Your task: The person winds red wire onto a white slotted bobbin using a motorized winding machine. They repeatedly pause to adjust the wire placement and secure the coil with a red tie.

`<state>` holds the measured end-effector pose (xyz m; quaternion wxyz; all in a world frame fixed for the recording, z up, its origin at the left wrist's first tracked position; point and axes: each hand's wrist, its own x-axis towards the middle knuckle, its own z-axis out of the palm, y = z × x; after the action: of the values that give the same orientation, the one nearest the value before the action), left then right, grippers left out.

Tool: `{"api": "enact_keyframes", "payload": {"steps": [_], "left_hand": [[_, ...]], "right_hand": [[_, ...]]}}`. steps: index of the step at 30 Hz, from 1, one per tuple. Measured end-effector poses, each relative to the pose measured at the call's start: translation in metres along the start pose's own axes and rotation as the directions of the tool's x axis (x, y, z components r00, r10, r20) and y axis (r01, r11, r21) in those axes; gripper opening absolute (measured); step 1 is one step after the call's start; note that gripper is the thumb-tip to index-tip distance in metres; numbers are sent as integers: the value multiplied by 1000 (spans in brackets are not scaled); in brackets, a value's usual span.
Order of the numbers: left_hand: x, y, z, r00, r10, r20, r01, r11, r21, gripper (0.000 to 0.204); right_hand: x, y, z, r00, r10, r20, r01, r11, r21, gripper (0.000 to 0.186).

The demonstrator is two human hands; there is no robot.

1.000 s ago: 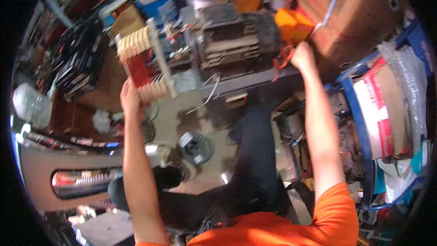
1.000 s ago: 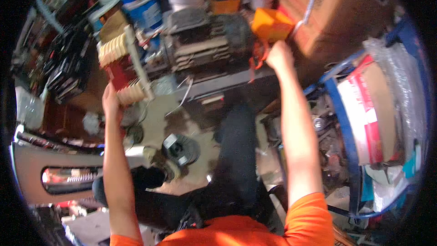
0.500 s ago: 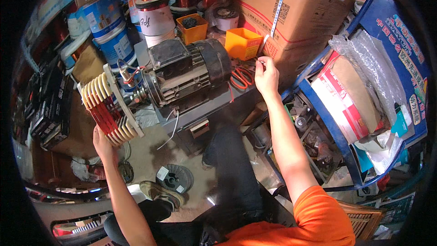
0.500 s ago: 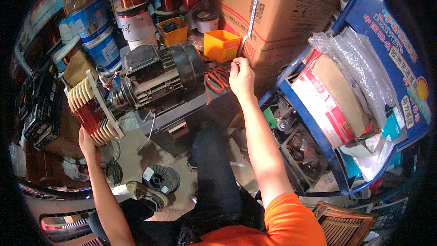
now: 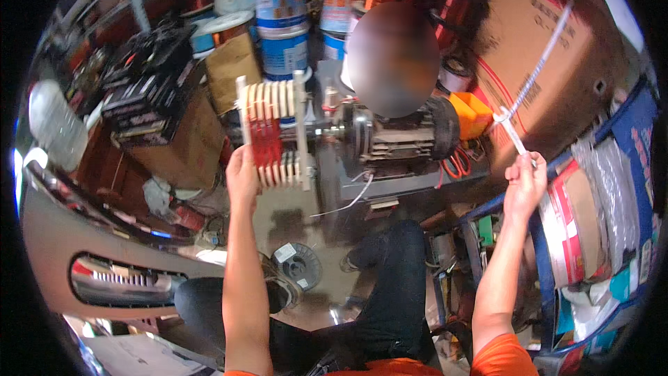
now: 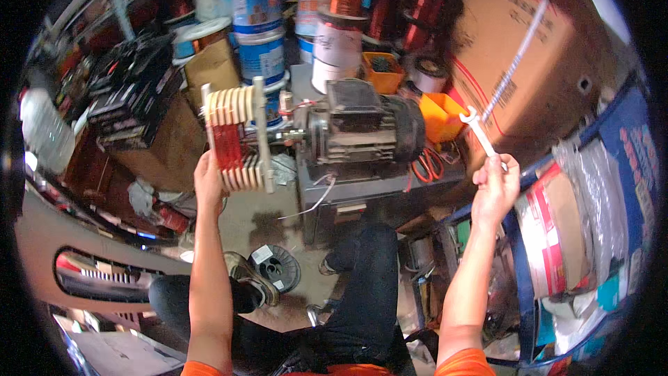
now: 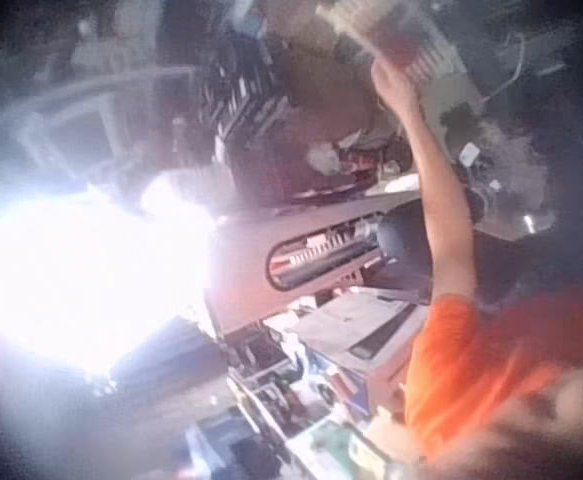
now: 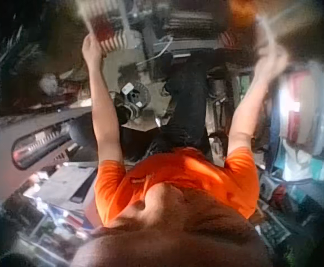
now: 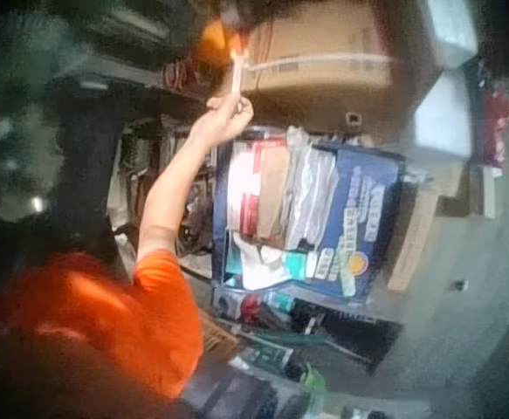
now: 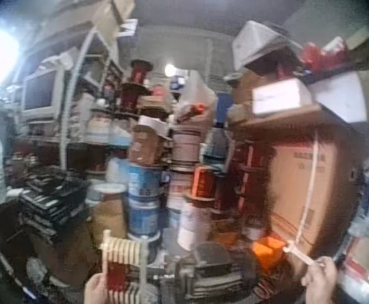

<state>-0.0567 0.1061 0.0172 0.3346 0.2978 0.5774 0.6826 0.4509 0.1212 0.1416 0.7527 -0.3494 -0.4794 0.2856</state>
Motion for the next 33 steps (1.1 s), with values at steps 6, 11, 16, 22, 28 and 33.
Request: {"api": "enact_keyframes", "payload": {"steps": [6, 11, 16, 22, 28, 33], "left_hand": [[-3, -10, -7, 994, 74, 83, -61, 986, -155, 33], [-4, -24, -6, 993, 57, 98, -28, 961, -275, 28], [-1, -31, -7, 993, -32, 115, 66, 949, -307, 32], [-6, -36, -3, 991, 58, 121, -4, 913, -407, 25], [-5, -35, -2, 993, 82, 82, -45, 924, -380, 29], [-7, -34, 1, 993, 77, 89, -39, 930, -366, 30]], "right_hand": [[-13, -72, 134, 865, 27, 501, -37, 999, 9, 16], [-70, -95, 284, 600, 108, 792, 144, 960, -239, 8], [-98, -44, 385, 126, -83, 989, 717, 696, -33, 14], [-118, -29, 421, -38, 131, 991, 928, 371, -14, 11], [-118, -27, 435, -56, 305, 951, 969, 247, -22, 12], [-99, -18, 435, 25, 379, 925, 938, 311, -152, 11]]}}
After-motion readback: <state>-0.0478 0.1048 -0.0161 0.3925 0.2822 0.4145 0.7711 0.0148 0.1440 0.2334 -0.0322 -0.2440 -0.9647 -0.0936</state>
